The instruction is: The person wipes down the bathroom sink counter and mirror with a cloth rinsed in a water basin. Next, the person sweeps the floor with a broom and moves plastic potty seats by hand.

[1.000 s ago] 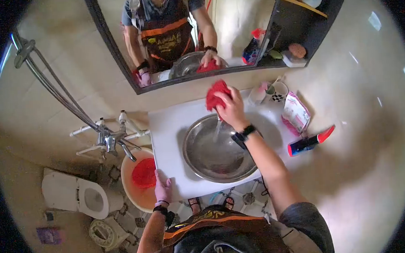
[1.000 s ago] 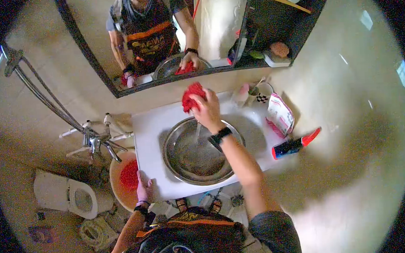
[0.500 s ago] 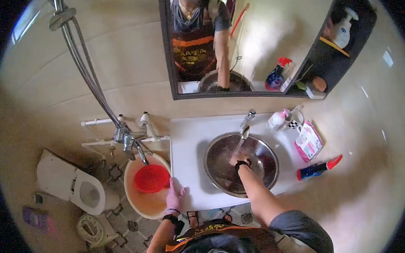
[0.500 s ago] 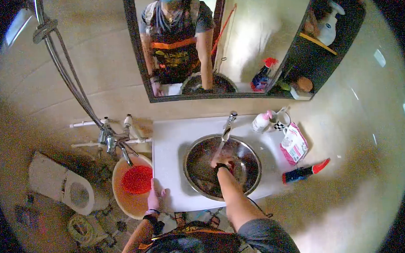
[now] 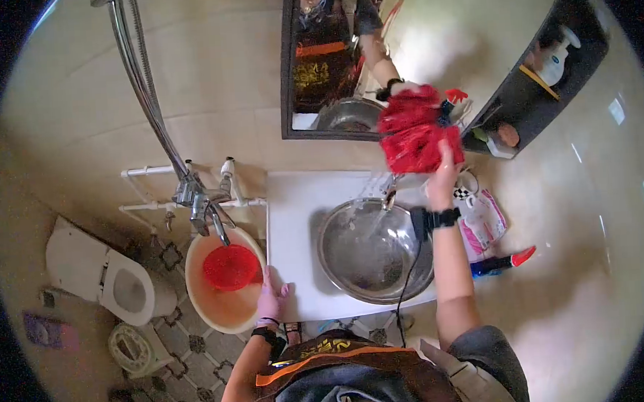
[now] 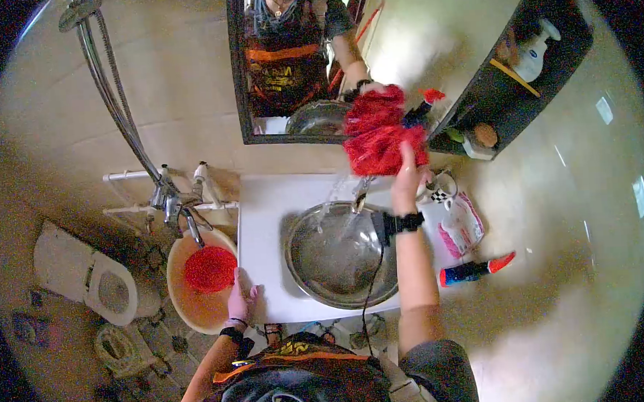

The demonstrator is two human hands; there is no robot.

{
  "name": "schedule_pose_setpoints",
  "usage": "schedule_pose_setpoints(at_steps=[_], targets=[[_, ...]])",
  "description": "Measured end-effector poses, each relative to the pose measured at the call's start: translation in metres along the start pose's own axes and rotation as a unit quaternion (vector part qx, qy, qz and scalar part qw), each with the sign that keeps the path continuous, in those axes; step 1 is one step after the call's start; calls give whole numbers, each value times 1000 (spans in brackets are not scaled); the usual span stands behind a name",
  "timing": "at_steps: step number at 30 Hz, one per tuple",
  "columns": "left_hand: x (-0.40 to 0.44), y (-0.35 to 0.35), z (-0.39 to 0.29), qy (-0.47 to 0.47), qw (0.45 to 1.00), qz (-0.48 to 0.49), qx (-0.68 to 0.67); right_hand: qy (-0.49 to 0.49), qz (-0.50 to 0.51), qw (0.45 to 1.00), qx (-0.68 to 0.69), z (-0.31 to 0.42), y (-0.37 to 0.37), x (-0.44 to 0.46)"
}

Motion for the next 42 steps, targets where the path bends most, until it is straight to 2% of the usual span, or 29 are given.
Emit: schedule_pose_setpoints(at_steps=[1,3,6,7,9,11,13,15,17,19,20,23,25,26,28,29,31,33,34,35,36,37,39,40,42], targets=[[-2,-2,-2,-1,1000,1,19,10,-33,999,39,-24,-28,41],[-12,-23,-53,30,992,-15,121,-200,-194,959,-45,-12,3,33],[-11,-17,-44,51,989,-32,134,-258,-287,918,-86,-38,35,25],[-12,-20,-52,31,991,-22,131,-223,-226,947,-56,-54,48,23],[-15,-30,-75,-9,992,7,127,-279,-178,926,-182,-70,87,-6],[-18,-27,-71,40,991,-28,125,-279,-188,886,-319,-97,125,-44],[-16,-29,-79,75,986,-49,139,-318,-141,880,-324,-128,159,-73],[-14,-28,-74,55,987,-34,145,-402,1,860,-316,-133,189,-98],[-14,-30,-74,25,991,-14,131,-325,141,859,-370,-160,207,-121],[-15,-32,-79,-19,995,13,95,-404,179,805,-397,-162,211,-129],[-16,-32,-79,-6,995,2,95,-442,197,773,-409,-161,211,-133],[-20,-31,-78,19,994,-11,102,-392,296,784,-379,-150,182,-128],[-15,-31,-76,16,994,-5,110,-348,263,826,-357,-131,135,-122],[-14,-34,-89,-18,1000,8,8,-334,249,837,-356,-116,108,-120],[-16,-28,-73,48,995,-24,79,-306,251,824,-406,-78,53,-124],[-14,-26,-68,13,1000,2,28,-285,255,810,-444,-71,25,-127],[-14,-24,-63,16,1000,-2,5,-224,275,780,-515,-79,-32,-133],[-12,-20,-58,-1,1000,2,13,-100,373,706,-594,-102,-72,-134],[-15,-23,-66,67,995,-37,66,14,378,695,-612,-132,-96,-133],[-18,-25,-77,75,993,-39,79,131,380,676,-618,-141,-100,-135],[-21,-29,-88,82,992,-42,92,232,418,616,-626,-143,-107,-127],[-19,-30,-95,90,989,-48,105,186,376,489,-764,-221,-163,-114],[-17,-29,-84,32,996,-14,82,224,264,452,-822,-229,-158,-112],[-20,-30,-89,14,997,-5,74,310,159,475,-808,-240,-151,-116],[-18,-31,-93,15,998,-3,64,313,-65,521,-791,-294,-140,-128]])
Point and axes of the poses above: each hand's wrist, its own x-axis towards the middle knuckle, its own y-axis out of the palm, z = x × y, the point moved 3 cm from there along x, towards the middle knuckle, and after that the axes turned 5 degrees about y, right-handed, at the moved point
